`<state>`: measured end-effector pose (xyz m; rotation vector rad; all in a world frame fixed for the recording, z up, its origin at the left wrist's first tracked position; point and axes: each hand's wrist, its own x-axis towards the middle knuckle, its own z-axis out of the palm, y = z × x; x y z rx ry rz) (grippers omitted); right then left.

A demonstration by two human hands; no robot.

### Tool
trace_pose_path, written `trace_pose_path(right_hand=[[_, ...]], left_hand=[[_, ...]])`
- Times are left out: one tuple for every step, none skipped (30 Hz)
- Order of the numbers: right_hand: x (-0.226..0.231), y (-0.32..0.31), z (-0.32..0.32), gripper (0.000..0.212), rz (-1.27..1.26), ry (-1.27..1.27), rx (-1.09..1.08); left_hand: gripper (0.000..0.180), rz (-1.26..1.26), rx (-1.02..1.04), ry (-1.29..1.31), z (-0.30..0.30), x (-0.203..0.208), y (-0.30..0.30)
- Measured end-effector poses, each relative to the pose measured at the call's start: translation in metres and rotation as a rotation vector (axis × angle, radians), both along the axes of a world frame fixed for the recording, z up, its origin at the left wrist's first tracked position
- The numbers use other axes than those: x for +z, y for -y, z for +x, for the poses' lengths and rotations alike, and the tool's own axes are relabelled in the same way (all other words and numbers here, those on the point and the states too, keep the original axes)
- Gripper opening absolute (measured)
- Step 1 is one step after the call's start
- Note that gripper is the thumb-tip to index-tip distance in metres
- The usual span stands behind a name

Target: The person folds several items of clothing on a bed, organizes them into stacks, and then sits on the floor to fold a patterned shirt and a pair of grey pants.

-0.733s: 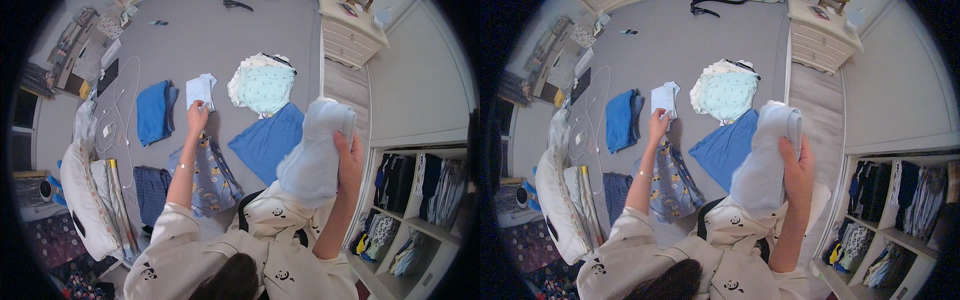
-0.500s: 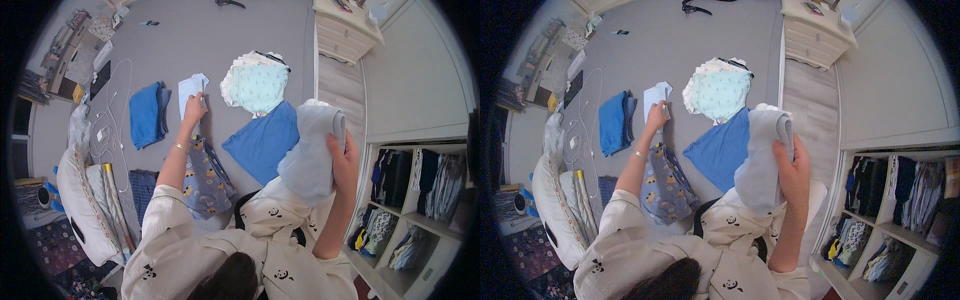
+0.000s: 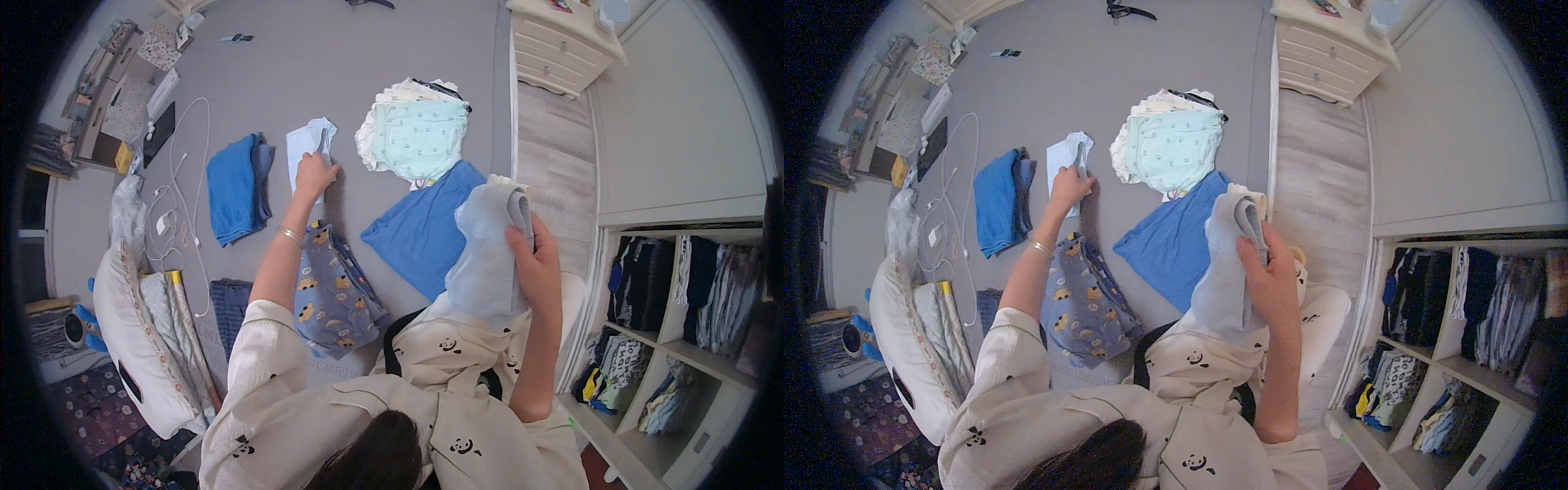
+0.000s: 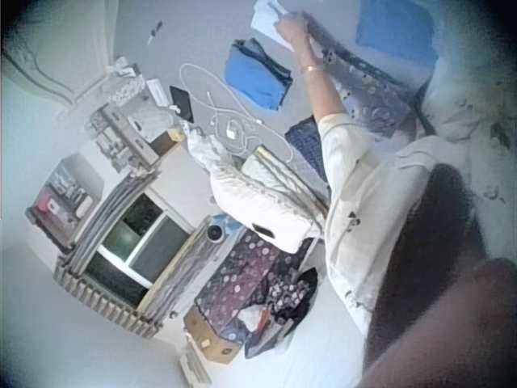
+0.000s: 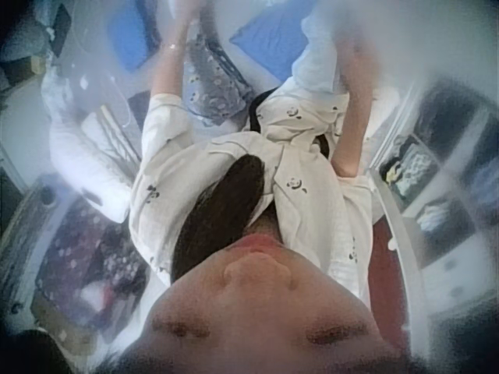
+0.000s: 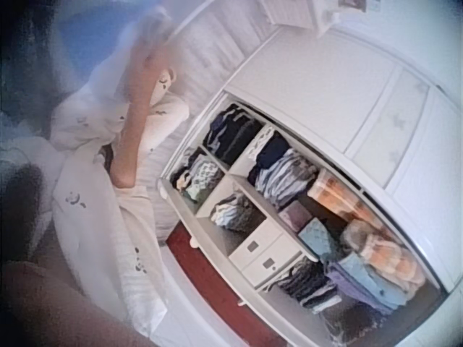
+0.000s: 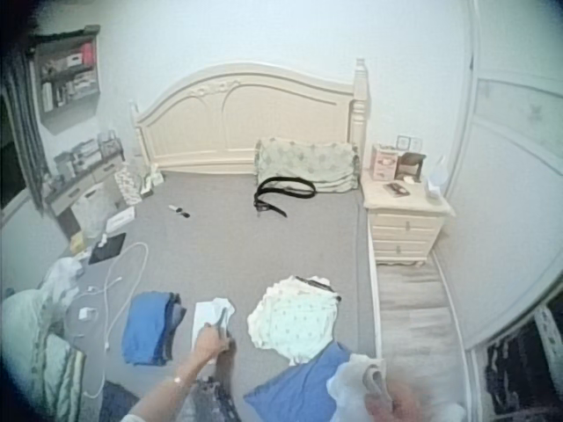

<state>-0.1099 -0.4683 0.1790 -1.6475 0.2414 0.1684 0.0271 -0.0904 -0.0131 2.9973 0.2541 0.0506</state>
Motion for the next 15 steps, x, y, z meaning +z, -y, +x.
trace_pose_path(right_hand=[[-0.001, -0.003, 0.000, 0.028, 0.000, 0.008, 0.010], [0.000, -0.003, -0.001, 0.028, -0.001, 0.017, 0.019], [0.001, -0.002, -0.001, 0.028, -0.005, 0.018, 0.017], [0.003, 0.000, -0.002, 0.027, -0.014, 0.012, 0.034], [0.004, 0.002, -0.003, 0.027, -0.023, 0.006, 0.043], [0.004, 0.003, -0.004, 0.027, -0.020, 0.007, 0.037], [0.005, 0.003, -0.005, 0.026, 0.005, 0.018, 0.019], [0.006, 0.003, -0.007, 0.025, 0.032, 0.028, 0.001], [0.005, 0.004, -0.009, 0.025, 0.034, 0.026, -0.003], [0.002, 0.006, -0.010, 0.025, 0.025, 0.017, 0.015], [-0.001, 0.010, -0.011, 0.025, 0.010, 0.005, 0.024], [-0.003, 0.010, -0.012, 0.025, 0.009, 0.004, 0.018], [-0.004, 0.010, -0.013, 0.024, 0.014, 0.015, 0.003], [-0.004, 0.007, -0.014, 0.024, 0.027, 0.027, 0.000], [-0.003, 0.007, -0.013, 0.024, 0.026, 0.028, -0.003]], left_hand=[[0.032, -0.003, 0.000, 0.001, 0.000, -0.001, 0.004], [0.030, 0.039, 0.033, 0.013, 0.002, -0.002, 0.008], [0.029, 0.081, 0.065, 0.026, 0.004, -0.003, 0.011], [0.029, 0.077, 0.064, 0.027, 0.006, -0.001, 0.010], [0.031, -0.010, 0.082, -0.069, 0.012, 0.002, 0.007], [0.034, -0.089, 0.105, -0.166, 0.014, 0.005, -0.002], [0.034, -0.086, 0.101, -0.165, 0.014, 0.005, -0.013], [0.026, -0.207, 0.145, -0.045, 0.012, 0.003, -0.027], [0.019, -0.330, 0.188, 0.074, 0.011, 0.005, -0.036], [0.019, -0.327, 0.186, 0.072, 0.007, 0.008, -0.046], [0.018, -0.423, 0.118, 0.056, 0.004, 0.019, -0.047], [0.019, -0.517, 0.055, 0.045, 0.000, 0.031, -0.051], [0.019, -0.517, 0.050, 0.043, -0.003, 0.038, -0.056], [0.022, -0.516, -0.013, 0.088, -0.010, 0.047, -0.066], [0.026, -0.523, -0.083, 0.130, -0.013, 0.058, -0.067]])
